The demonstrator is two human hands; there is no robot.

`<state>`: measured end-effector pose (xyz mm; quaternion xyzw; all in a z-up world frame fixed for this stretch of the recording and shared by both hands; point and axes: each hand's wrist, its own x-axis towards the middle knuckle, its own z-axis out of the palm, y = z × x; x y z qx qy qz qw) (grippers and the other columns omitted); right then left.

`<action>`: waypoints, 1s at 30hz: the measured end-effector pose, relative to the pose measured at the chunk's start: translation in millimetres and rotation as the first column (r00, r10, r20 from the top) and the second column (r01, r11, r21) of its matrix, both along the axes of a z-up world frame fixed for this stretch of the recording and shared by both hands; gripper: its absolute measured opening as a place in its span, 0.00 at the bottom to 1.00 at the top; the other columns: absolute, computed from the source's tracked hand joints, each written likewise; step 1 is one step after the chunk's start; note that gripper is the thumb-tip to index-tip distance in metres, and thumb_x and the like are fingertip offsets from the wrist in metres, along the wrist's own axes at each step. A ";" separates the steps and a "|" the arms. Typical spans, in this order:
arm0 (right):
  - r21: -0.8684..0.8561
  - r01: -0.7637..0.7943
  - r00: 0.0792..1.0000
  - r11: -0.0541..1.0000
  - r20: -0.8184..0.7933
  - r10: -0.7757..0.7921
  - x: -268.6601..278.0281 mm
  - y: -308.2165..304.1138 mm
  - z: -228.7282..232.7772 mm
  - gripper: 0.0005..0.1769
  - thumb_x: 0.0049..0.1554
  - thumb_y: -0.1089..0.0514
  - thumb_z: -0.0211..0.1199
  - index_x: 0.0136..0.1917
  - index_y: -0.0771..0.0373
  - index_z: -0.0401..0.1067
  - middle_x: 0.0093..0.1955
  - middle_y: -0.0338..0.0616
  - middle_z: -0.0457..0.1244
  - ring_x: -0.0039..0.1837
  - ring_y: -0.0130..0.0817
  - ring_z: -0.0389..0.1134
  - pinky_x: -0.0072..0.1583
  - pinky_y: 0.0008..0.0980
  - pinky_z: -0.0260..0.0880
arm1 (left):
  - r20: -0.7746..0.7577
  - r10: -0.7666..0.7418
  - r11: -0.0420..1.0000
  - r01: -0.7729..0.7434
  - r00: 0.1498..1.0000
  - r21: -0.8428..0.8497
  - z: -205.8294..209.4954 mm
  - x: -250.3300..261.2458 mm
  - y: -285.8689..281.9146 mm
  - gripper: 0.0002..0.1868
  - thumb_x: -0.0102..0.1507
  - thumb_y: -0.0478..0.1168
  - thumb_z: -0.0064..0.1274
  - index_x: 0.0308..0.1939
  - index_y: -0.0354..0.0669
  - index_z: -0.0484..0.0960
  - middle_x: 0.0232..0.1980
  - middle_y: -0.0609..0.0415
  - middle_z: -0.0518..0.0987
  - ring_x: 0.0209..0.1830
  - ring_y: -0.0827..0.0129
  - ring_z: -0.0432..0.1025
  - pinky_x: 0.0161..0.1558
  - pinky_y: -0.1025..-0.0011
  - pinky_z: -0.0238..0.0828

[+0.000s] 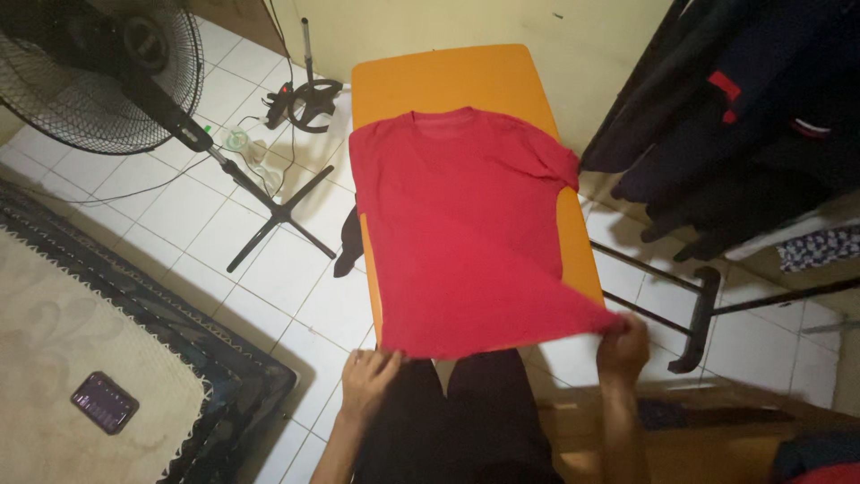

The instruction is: The person browses a clothing rack, selects a red shirt, and places it on an orange table. They then fold the shirt and place it on a hanger, preparing it for hanging.

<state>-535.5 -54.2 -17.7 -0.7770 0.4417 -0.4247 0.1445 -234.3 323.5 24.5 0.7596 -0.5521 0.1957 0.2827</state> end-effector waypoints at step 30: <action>0.060 -0.275 0.807 0.960 -0.529 0.264 301.2 -265.9 -24.4 0.34 0.63 0.46 0.59 0.78 0.56 0.56 0.77 0.66 0.55 0.75 0.65 0.55 0.67 0.64 0.56 | -0.238 0.528 0.796 -0.377 0.815 0.474 -26.9 278.1 -288.2 0.36 0.66 0.64 0.46 0.75 0.61 0.63 0.81 0.44 0.51 0.80 0.46 0.44 0.70 0.32 0.41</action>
